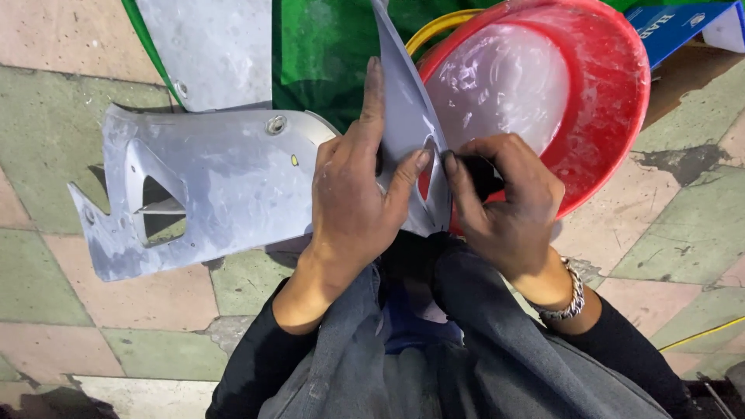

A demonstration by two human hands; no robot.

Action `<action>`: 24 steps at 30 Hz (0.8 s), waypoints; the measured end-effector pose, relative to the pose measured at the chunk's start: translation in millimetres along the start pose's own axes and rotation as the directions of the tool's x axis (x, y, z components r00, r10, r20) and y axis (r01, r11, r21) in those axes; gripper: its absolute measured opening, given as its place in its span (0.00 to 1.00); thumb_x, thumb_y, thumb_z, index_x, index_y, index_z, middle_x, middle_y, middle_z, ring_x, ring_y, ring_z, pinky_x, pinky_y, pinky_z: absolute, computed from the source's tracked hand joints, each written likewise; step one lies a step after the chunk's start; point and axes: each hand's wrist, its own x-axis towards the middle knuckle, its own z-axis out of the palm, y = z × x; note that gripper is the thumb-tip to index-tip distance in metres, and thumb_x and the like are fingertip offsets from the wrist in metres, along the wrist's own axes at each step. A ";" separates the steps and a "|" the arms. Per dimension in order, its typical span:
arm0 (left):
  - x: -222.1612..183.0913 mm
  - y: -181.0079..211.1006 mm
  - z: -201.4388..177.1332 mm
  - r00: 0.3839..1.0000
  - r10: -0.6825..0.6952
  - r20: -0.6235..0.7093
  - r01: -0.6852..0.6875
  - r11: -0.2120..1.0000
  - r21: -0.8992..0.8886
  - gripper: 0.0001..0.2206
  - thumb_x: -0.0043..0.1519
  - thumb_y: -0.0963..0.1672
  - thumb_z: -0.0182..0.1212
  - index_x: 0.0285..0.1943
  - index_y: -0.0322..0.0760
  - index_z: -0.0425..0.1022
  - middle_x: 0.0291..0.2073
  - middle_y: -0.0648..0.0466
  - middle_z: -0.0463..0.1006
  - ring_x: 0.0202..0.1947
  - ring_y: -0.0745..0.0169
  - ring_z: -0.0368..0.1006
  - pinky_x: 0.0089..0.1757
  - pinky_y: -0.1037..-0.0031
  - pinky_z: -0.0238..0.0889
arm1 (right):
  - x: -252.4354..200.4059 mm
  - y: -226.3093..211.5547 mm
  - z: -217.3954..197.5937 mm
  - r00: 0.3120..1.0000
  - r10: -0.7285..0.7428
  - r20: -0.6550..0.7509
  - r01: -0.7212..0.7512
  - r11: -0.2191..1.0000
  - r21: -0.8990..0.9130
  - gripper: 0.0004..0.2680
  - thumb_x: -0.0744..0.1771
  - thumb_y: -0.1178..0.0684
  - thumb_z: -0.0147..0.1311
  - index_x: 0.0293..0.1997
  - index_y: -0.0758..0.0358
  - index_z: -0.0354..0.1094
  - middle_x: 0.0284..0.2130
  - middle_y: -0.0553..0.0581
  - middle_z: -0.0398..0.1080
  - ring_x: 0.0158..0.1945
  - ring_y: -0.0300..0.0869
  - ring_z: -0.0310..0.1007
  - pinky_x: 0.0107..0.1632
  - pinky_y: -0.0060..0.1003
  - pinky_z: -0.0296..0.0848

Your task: Wet sanding a motorcycle fairing using a sanding block and a bucket of water to prepare the surface.

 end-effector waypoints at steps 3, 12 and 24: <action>0.3 -3.0 -0.9 0.999 0.031 0.020 -0.031 1.000 -0.001 0.33 0.75 0.54 0.51 0.83 0.43 0.38 0.46 0.60 0.79 0.41 0.64 0.75 0.55 0.63 0.66 | 0.6 -2.7 0.2 1.000 0.019 -0.007 -0.019 1.000 0.008 0.03 0.70 0.65 0.58 0.39 0.72 0.68 0.32 0.61 0.72 0.34 0.46 0.71 0.38 0.36 0.70; -0.1 -5.9 -1.6 0.998 0.052 0.031 -0.051 0.999 -0.008 0.34 0.74 0.52 0.55 0.82 0.44 0.37 0.77 0.56 0.66 0.47 0.64 0.79 0.56 0.62 0.66 | -0.5 0.0 3.8 0.999 0.044 -0.021 -0.044 0.999 0.010 0.04 0.70 0.62 0.58 0.40 0.71 0.68 0.33 0.60 0.71 0.35 0.46 0.71 0.40 0.38 0.69; -3.4 -4.1 1.5 0.999 0.043 0.009 -0.043 0.999 -0.019 0.32 0.76 0.52 0.50 0.83 0.48 0.34 0.63 0.55 0.79 0.56 0.59 0.78 0.59 0.60 0.64 | -8.2 -2.0 -7.5 0.996 0.072 0.054 -0.076 0.995 0.064 0.04 0.69 0.62 0.62 0.40 0.72 0.69 0.33 0.60 0.73 0.35 0.44 0.73 0.40 0.35 0.71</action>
